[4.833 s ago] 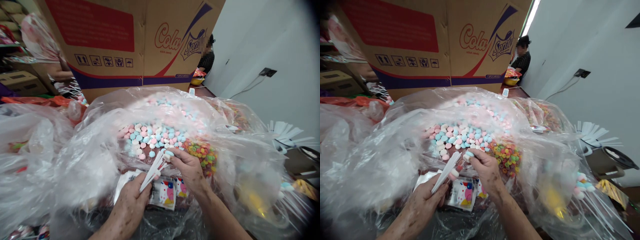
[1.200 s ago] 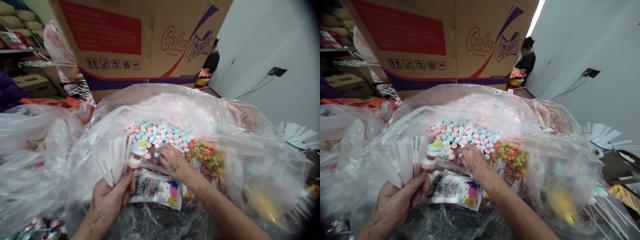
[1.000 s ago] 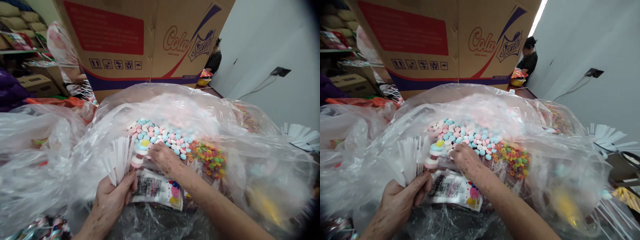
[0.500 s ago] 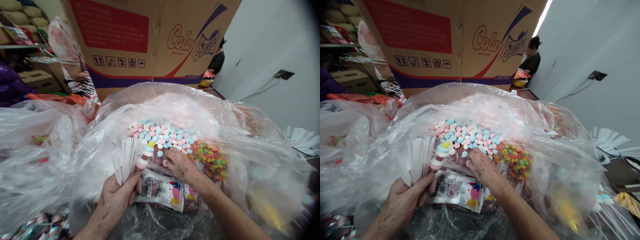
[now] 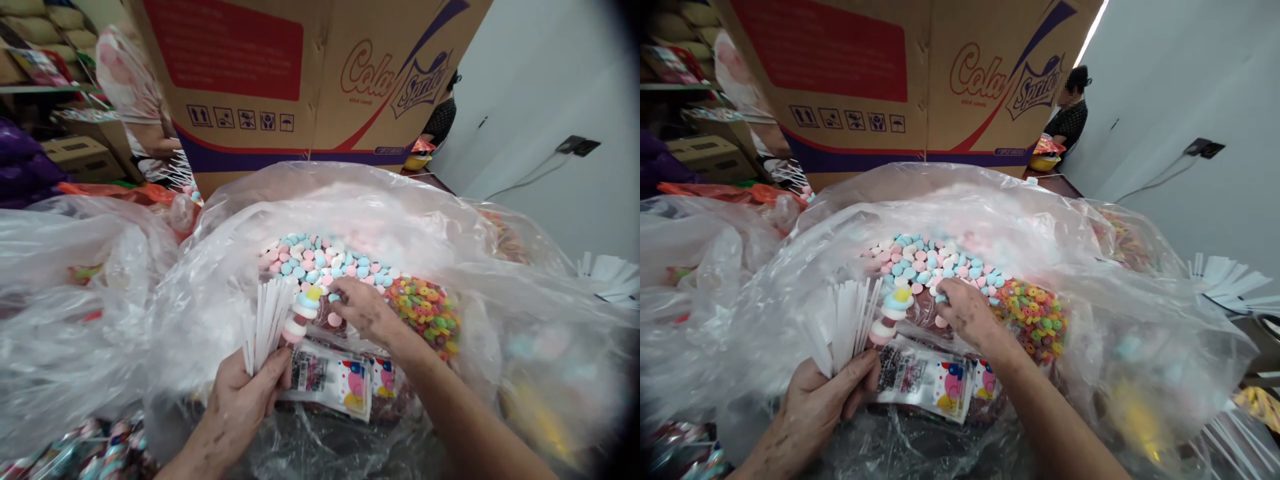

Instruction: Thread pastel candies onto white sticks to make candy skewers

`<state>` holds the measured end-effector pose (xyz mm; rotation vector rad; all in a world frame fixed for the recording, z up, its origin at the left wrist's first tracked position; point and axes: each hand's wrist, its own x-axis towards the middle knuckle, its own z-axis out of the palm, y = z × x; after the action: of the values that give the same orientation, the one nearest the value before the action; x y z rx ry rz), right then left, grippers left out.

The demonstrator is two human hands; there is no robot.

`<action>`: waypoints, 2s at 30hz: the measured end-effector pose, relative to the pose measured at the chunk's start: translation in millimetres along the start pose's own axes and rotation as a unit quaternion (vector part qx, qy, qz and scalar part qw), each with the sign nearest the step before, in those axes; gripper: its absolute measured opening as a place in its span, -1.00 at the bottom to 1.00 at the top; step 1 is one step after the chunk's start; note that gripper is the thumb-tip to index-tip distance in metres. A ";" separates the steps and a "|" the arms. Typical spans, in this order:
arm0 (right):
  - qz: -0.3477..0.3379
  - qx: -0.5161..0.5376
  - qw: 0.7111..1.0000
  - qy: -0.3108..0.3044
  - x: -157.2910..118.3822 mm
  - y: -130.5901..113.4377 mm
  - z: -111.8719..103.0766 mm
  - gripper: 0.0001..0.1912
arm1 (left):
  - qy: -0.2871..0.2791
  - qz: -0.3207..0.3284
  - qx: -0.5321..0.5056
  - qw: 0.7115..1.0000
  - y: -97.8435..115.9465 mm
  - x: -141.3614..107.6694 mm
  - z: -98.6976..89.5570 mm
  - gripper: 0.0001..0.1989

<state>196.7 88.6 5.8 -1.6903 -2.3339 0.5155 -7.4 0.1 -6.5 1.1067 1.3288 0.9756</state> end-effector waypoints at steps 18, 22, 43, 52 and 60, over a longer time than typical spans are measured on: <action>-0.163 -0.110 0.980 0.035 -30.0 15.4 30.2 -0.83 | -0.015 0.008 0.006 1.000 -7.3 1.4 2.7 -0.58; -0.170 -0.106 0.979 0.040 -31.2 12.8 29.0 -0.83 | -0.019 -0.004 -0.004 1.000 -7.8 -0.2 4.8 -0.59; -0.074 -0.109 0.979 0.153 -22.3 30.7 28.9 -0.82 | -0.026 -0.009 0.006 1.000 -5.6 -0.2 4.6 -0.60; -0.107 -0.014 0.981 0.162 -25.9 32.5 19.9 -0.84 | -0.021 -0.001 -0.004 1.000 -3.8 0.7 5.3 -0.60; -0.190 -0.121 0.966 0.125 -34.3 31.0 29.1 -0.81 | -0.006 -0.009 -0.007 1.000 -1.2 1.7 6.3 -0.59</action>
<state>223.8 60.2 -32.1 -1.2503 -2.5134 -0.0542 -1.2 1.2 -8.5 1.0867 1.3180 0.9614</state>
